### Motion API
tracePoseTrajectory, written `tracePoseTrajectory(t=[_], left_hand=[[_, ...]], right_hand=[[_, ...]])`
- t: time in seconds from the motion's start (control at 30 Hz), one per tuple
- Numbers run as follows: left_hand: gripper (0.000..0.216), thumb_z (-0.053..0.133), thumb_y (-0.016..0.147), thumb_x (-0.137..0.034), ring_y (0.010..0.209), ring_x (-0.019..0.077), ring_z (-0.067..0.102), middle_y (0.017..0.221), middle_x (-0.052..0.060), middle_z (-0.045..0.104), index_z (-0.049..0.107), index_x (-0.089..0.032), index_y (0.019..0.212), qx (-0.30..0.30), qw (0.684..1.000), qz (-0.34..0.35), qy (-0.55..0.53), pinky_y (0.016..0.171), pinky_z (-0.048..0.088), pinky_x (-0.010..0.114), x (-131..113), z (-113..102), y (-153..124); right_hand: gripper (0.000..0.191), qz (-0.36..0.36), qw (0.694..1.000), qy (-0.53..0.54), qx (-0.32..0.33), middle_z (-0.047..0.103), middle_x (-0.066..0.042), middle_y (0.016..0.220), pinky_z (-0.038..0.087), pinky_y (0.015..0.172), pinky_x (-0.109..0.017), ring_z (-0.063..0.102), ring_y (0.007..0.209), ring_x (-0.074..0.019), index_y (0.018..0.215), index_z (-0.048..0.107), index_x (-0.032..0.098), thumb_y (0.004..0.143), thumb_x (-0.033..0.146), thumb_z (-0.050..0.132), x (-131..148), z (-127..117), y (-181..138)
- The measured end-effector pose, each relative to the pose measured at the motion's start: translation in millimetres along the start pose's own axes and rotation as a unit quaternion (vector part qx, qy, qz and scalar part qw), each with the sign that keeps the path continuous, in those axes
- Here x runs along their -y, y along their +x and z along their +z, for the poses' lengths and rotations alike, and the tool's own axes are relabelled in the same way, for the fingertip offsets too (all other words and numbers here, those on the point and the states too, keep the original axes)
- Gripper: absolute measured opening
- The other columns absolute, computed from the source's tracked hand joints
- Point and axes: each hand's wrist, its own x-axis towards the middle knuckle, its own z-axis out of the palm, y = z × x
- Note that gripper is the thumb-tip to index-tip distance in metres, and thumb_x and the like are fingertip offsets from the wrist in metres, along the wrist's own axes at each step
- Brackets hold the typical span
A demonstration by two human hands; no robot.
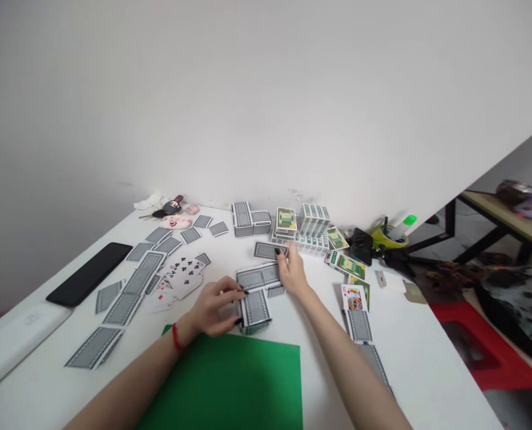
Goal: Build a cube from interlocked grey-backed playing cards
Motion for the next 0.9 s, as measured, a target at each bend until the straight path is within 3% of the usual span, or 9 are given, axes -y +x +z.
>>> tracePoseTrajectory(t=[0.1,0.17,0.23,0.33,0.4,0.47,0.6,0.73,0.9], left_hand=[[0.029,0.054,0.072,-0.045,0.058,0.0143,0.051,0.068,0.003,0.055,0.056,-0.018,0.082,-0.006,0.993,0.073,0.088,0.055,0.043,0.029,-10.9,5.5,3.4],[0.028,0.055,0.072,-0.047,0.058,0.0155,0.05,0.062,0.002,0.054,0.055,-0.019,0.075,0.013,0.988,0.1,0.12,0.062,0.044,0.033,-19.9,7.7,8.5],[0.032,0.054,0.072,-0.051,0.07,0.0196,0.055,0.073,0.005,0.061,0.055,-0.019,0.077,0.05,0.986,0.102,0.124,0.075,0.044,0.039,-27.8,8.1,15.6],[0.056,0.053,0.07,-0.063,0.102,0.0281,0.053,0.111,0.014,0.06,0.055,-0.016,0.101,0.125,0.983,0.071,0.114,0.098,0.032,0.048,-34.0,6.9,26.5],[0.071,0.053,0.069,-0.064,0.111,0.0298,0.049,0.12,0.016,0.055,0.048,-0.013,0.118,0.161,0.979,0.047,0.117,0.105,0.024,0.049,-34.2,6.6,30.8],[0.07,0.054,0.071,-0.058,0.109,0.0288,0.051,0.116,0.015,0.058,0.044,-0.012,0.124,0.178,0.976,0.032,0.122,0.107,0.021,0.049,-33.1,7.2,31.7],[0.053,0.052,0.075,-0.05,0.101,0.026,0.055,0.108,0.012,0.061,0.052,-0.014,0.115,0.152,0.98,0.037,0.119,0.104,0.028,0.046,-32.6,9.1,28.5],[0.046,0.052,0.075,-0.044,0.097,0.0253,0.056,0.101,0.011,0.063,0.054,-0.014,0.11,0.095,0.986,0.052,0.122,0.097,0.038,0.044,-33.0,9.9,25.4],[0.046,0.048,0.072,-0.031,0.094,0.0246,0.057,0.098,0.011,0.063,0.05,-0.015,0.115,0.031,0.99,0.079,0.109,0.09,0.044,0.044,-29.7,11.9,22.0]], right_hand=[[0.015,-0.008,0.998,0.014,0.053,0.05,0.001,0.071,0.041,0.063,-0.028,0.049,0.065,-0.0159,0.086,0.04,0.021,0.088,0.035,0.036,3.3,9.6,12.2],[0.014,-0.022,0.996,0.01,0.091,0.049,0.001,0.072,0.04,0.064,-0.028,0.049,0.066,-0.0157,0.088,0.041,0.02,0.088,0.033,0.035,9.0,16.2,16.9],[0.014,-0.041,0.991,0.009,0.123,0.049,0.0,0.072,0.04,0.064,-0.027,0.049,0.066,-0.0155,0.088,0.041,0.02,0.088,0.032,0.035,16.1,22.8,19.8],[0.013,-0.056,0.99,0.02,0.131,0.051,0.0,0.074,0.041,0.066,-0.027,0.05,0.068,-0.0151,0.086,0.043,0.019,0.088,0.03,0.035,26.9,31.4,22.3],[0.014,-0.038,0.994,0.03,0.101,0.052,0.0,0.074,0.042,0.066,-0.027,0.05,0.068,-0.0146,0.084,0.044,0.019,0.087,0.031,0.037,32.9,33.7,22.8],[0.017,0.003,0.998,0.043,0.047,0.052,0.001,0.071,0.044,0.066,-0.027,0.051,0.067,-0.0138,0.081,0.046,0.019,0.086,0.034,0.04,37.2,30.4,21.4],[0.023,0.098,0.984,0.143,-0.042,0.055,0.001,0.069,0.049,0.056,-0.025,0.054,0.061,-0.0125,0.081,0.051,0.018,0.081,0.041,0.05,41.0,5.9,7.4],[0.029,0.168,0.97,0.168,-0.044,0.06,0.001,0.066,0.045,0.04,-0.022,0.05,0.042,-0.0089,0.083,0.058,0.016,0.076,0.044,0.06,44.7,-28.0,-21.1],[0.032,0.239,0.953,0.182,-0.03,0.055,0.004,0.041,0.041,0.033,-0.021,0.048,0.03,-0.0105,0.086,0.056,0.015,0.077,0.046,0.06,58.6,-52.2,-54.0]])
